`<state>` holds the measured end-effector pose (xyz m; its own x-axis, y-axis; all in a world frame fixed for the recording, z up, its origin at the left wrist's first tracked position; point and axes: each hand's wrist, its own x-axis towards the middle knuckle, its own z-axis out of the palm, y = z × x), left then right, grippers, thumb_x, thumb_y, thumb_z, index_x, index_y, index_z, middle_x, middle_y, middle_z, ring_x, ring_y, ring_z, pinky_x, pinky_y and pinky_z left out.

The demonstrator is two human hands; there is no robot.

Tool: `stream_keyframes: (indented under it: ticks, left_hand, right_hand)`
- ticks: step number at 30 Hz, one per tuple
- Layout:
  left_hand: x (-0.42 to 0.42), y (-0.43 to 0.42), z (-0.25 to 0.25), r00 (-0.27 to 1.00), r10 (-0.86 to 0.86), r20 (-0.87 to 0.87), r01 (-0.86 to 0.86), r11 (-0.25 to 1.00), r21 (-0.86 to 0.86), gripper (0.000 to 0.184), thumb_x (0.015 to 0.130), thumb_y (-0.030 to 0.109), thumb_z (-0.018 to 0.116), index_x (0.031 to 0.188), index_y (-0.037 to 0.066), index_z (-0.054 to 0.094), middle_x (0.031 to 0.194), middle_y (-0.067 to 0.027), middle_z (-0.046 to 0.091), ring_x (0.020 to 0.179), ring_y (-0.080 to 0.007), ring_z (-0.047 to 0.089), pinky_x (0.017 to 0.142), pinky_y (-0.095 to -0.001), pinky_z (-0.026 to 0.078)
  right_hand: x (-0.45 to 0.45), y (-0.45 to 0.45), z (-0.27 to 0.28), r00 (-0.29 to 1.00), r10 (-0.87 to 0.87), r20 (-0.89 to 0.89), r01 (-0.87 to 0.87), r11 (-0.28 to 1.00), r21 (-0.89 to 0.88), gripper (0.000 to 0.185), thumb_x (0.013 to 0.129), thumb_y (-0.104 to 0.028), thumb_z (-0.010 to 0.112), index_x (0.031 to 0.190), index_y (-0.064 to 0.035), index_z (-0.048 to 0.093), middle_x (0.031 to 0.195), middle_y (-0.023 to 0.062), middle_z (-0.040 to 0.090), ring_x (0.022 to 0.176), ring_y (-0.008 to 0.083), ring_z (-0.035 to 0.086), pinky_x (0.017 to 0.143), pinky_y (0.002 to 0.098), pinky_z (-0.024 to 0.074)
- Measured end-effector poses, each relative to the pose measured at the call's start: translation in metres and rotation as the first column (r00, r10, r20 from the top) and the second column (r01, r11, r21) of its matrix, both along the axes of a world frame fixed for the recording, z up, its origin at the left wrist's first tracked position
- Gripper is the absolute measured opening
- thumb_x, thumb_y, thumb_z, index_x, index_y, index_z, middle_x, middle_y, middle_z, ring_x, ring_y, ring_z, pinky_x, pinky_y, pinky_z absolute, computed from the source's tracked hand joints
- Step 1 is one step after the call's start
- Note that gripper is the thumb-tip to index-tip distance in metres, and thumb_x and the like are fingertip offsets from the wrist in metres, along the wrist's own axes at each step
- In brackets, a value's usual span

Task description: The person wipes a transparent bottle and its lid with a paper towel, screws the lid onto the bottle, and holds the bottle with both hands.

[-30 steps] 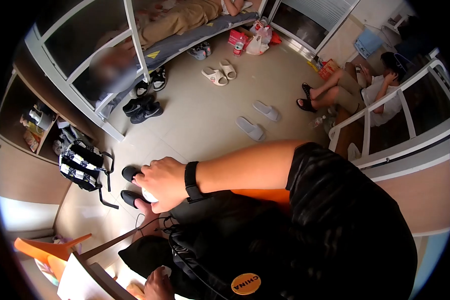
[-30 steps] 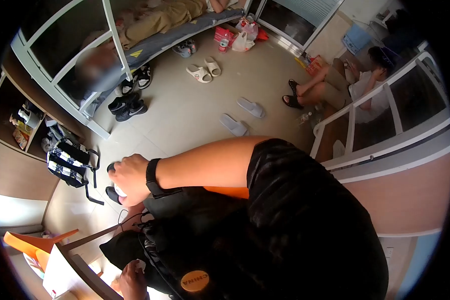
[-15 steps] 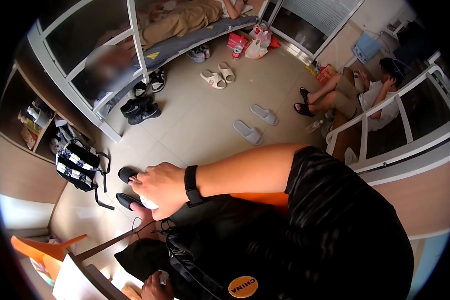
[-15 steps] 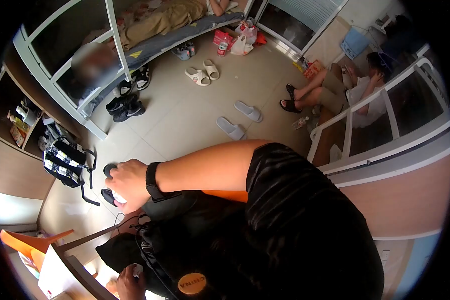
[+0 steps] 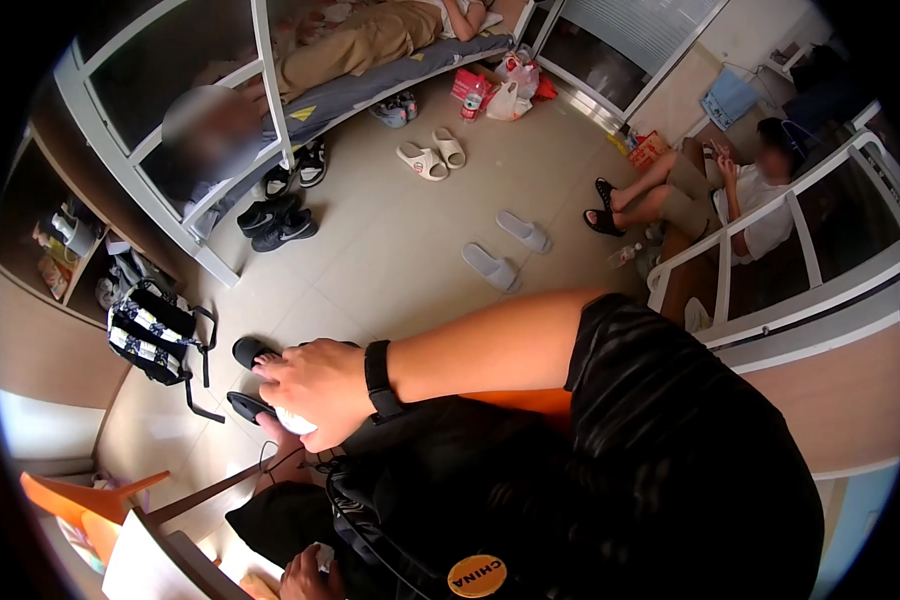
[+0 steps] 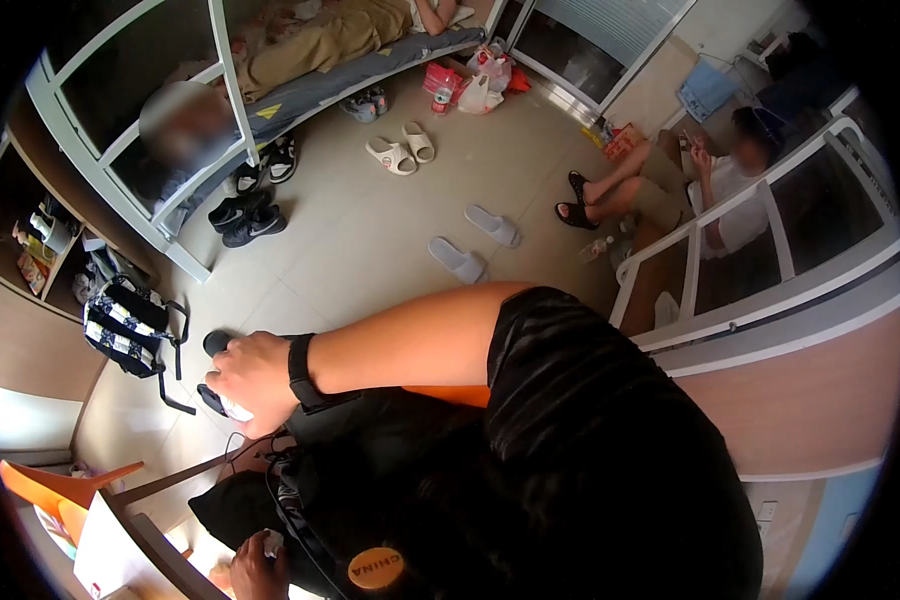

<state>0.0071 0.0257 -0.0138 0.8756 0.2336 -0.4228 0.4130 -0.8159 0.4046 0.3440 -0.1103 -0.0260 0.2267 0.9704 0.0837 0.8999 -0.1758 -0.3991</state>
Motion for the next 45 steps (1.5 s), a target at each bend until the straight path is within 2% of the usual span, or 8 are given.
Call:
stream_keyframes:
  ticks: [11, 14, 17, 20, 32, 35, 38, 45]
  left_hand:
    - [0.002, -0.002, 0.006, 0.998, 0.033, -0.046, -0.031, 0.999, 0.023, 0.037, 0.102, 0.024, 0.070, 0.133, 0.003, 0.069, 0.125, -0.0254, 0.074, 0.111, -0.0443, 0.071, 0.092, -0.0502, 0.059]
    - [0.003, -0.002, 0.007, 0.998, 0.038, -0.041, -0.038, 0.999, 0.019, 0.038, 0.102, 0.025, 0.070, 0.133, 0.003, 0.069, 0.124, -0.0257, 0.074, 0.111, -0.0445, 0.071, 0.092, -0.0505, 0.059]
    - [0.001, -0.001, 0.004, 0.999, 0.032, -0.030, -0.031, 0.999, 0.013, 0.039, 0.102, 0.025, 0.071, 0.133, 0.003, 0.069, 0.124, -0.0258, 0.074, 0.110, -0.0447, 0.072, 0.091, -0.0509, 0.058]
    - [0.001, -0.002, 0.004, 0.999, 0.026, -0.027, -0.026, 1.000, 0.015, 0.038, 0.102, 0.026, 0.071, 0.133, 0.003, 0.069, 0.123, -0.0258, 0.074, 0.109, -0.0449, 0.072, 0.090, -0.0512, 0.059]
    - [0.001, -0.002, 0.001, 0.999, 0.027, -0.043, -0.026, 1.000, 0.012, 0.036, 0.104, 0.026, 0.068, 0.131, 0.002, 0.070, 0.123, -0.0261, 0.075, 0.110, -0.0452, 0.072, 0.092, -0.0510, 0.059]
    - [0.001, -0.003, 0.003, 0.999, 0.028, -0.032, -0.028, 1.000, 0.012, 0.036, 0.104, 0.027, 0.067, 0.130, 0.001, 0.070, 0.124, -0.0264, 0.075, 0.111, -0.0455, 0.072, 0.093, -0.0509, 0.059]
    - [0.001, -0.003, 0.002, 0.999, 0.023, -0.032, -0.022, 1.000, 0.021, 0.036, 0.104, 0.027, 0.067, 0.130, 0.001, 0.070, 0.123, -0.0262, 0.075, 0.111, -0.0451, 0.072, 0.093, -0.0506, 0.059]
    - [0.002, -0.003, 0.003, 1.000, 0.009, -0.028, -0.008, 0.999, 0.035, 0.035, 0.104, 0.026, 0.068, 0.130, 0.003, 0.071, 0.121, -0.0248, 0.075, 0.109, -0.0436, 0.073, 0.091, -0.0493, 0.059]
  right_hand:
    - [0.000, 0.001, -0.003, 1.000, 0.016, -0.017, -0.016, 1.000, 0.026, 0.058, 0.075, -0.041, 0.083, 0.113, 0.0004, 0.071, 0.108, 0.0193, 0.073, 0.099, 0.0377, 0.075, 0.082, 0.0492, 0.0638]
    - [0.001, 0.001, 0.010, 0.995, 0.006, -0.103, -0.012, 0.998, -0.063, 0.053, 0.074, -0.034, 0.083, 0.109, 0.0026, 0.068, 0.138, 0.0285, 0.062, 0.107, 0.0400, 0.072, 0.092, 0.0496, 0.0608]
    - [0.001, 0.001, 0.005, 0.996, 0.009, -0.093, -0.012, 0.999, -0.040, 0.053, 0.074, -0.034, 0.083, 0.109, 0.0025, 0.068, 0.140, 0.0288, 0.062, 0.107, 0.0402, 0.072, 0.092, 0.0499, 0.0608]
    - [0.000, 0.001, -0.004, 1.000, 0.018, -0.005, -0.017, 0.999, 0.043, 0.057, 0.076, -0.041, 0.082, 0.113, 0.0006, 0.071, 0.107, 0.0211, 0.073, 0.098, 0.0389, 0.075, 0.081, 0.0497, 0.0640]
    - [0.001, 0.000, -0.004, 1.000, 0.012, -0.029, -0.012, 0.999, 0.030, 0.065, 0.082, -0.054, 0.081, 0.113, 0.0029, 0.071, 0.108, 0.0205, 0.073, 0.100, 0.0386, 0.075, 0.083, 0.0494, 0.0633]
    - [0.001, 0.000, -0.002, 0.995, 0.035, -0.096, -0.033, 0.999, 0.024, 0.055, 0.082, -0.046, 0.082, 0.106, 0.0025, 0.070, 0.139, 0.0312, 0.063, 0.103, 0.0418, 0.073, 0.085, 0.0501, 0.0624]
    - [0.002, 0.001, 0.001, 0.998, 0.021, -0.063, -0.022, 1.000, -0.014, 0.064, 0.084, -0.053, 0.081, 0.113, 0.0032, 0.072, 0.107, 0.0202, 0.073, 0.100, 0.0387, 0.074, 0.084, 0.0497, 0.0630]
    - [0.002, 0.000, -0.001, 0.997, 0.027, -0.074, -0.025, 0.999, 0.020, 0.058, 0.083, -0.048, 0.082, 0.109, 0.0024, 0.071, 0.115, 0.0231, 0.071, 0.099, 0.0399, 0.074, 0.084, 0.0503, 0.0627]
